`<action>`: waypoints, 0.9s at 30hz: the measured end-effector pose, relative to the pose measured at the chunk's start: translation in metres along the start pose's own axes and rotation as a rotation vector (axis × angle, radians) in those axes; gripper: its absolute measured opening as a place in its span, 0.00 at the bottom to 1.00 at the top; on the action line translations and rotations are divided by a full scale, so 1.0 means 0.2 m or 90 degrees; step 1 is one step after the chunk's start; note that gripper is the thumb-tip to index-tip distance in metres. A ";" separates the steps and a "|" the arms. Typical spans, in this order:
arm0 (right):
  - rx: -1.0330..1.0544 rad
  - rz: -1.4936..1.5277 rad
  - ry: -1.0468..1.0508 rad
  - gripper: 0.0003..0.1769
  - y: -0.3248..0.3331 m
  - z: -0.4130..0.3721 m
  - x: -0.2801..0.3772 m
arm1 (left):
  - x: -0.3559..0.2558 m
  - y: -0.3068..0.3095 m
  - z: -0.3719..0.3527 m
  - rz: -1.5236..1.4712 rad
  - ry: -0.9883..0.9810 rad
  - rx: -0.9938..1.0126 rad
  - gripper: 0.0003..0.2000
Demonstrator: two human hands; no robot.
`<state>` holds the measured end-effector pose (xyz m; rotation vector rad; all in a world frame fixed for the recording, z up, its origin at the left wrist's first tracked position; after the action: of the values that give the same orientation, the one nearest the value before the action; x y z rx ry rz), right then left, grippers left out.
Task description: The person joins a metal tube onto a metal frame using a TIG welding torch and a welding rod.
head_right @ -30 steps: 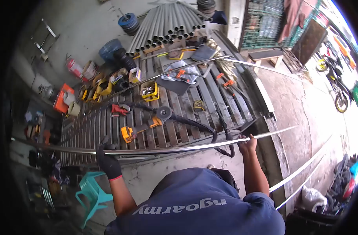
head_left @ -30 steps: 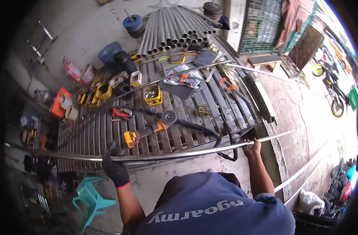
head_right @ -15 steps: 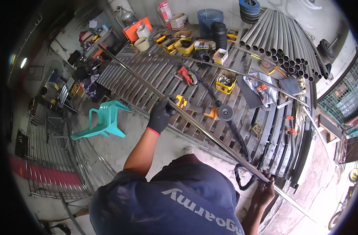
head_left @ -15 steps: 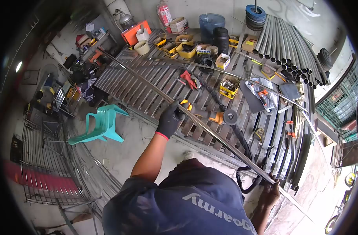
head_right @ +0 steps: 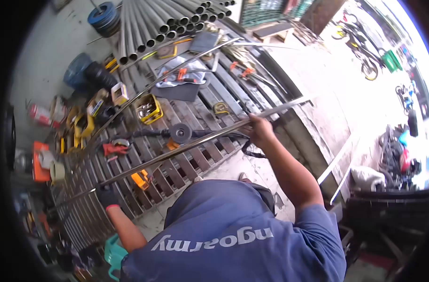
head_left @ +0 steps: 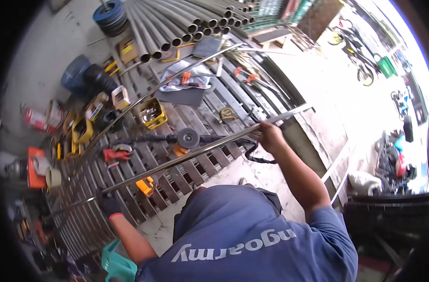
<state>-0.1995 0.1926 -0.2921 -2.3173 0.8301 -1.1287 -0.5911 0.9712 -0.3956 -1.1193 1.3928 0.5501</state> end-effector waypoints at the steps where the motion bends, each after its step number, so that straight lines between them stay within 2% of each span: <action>1: -0.021 0.011 0.012 0.16 -0.05 0.01 -0.10 | -0.06 -0.03 0.00 -0.038 0.046 -0.081 0.17; 4: 0.006 0.042 -0.034 0.14 -0.07 0.13 -0.30 | -0.05 0.14 0.23 0.013 0.082 0.006 0.19; 5: -0.007 0.027 -0.045 0.14 -0.10 0.15 -0.38 | -0.05 0.19 0.30 0.024 0.057 0.052 0.20; 8: -0.004 0.015 -0.036 0.15 -0.27 0.07 -0.53 | -0.11 0.26 0.36 0.048 0.137 0.009 0.20; 9: -0.040 0.033 -0.038 0.16 -0.27 0.10 -0.58 | -0.13 0.29 0.39 0.072 0.138 -0.021 0.21; 12: -0.013 0.041 -0.048 0.16 -0.33 0.16 -0.67 | -0.11 0.37 0.51 0.079 0.162 -0.018 0.20; 15: -0.042 -0.059 -0.005 0.17 -0.48 0.18 -0.70 | -0.10 0.46 0.60 0.081 0.201 -0.057 0.19; 18: -0.055 -0.065 0.008 0.14 -0.59 0.27 -0.71 | -0.05 0.51 0.77 0.093 0.224 0.050 0.18; 21: -0.121 -0.112 0.046 0.13 -0.73 0.37 -0.71 | -0.01 0.49 0.87 0.078 0.239 0.049 0.18; 23: -0.161 -0.156 0.064 0.15 -0.78 0.47 -0.74 | -0.03 0.46 0.91 0.200 0.157 0.053 0.17; 25: -0.192 -0.199 0.067 0.12 -0.89 0.46 -0.74 | -0.05 0.44 0.95 0.258 0.109 0.049 0.16; 27: -0.198 -0.264 0.051 0.10 -0.94 0.52 -0.78 | -0.06 0.43 0.99 0.226 0.129 0.021 0.16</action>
<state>-0.1296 0.4474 -0.3244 -2.8100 0.5991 -1.3471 -0.5714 1.1806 -0.4459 -0.9250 1.7882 0.6760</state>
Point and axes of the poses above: each hand's wrist, its own z-axis towards the middle knuckle, its own y-axis out of the back of the hand, x = y × z, the point moved 6 cm from there along z, towards the middle knuckle, and after that the axes turned 11 degrees about z, right-handed, at the moved point
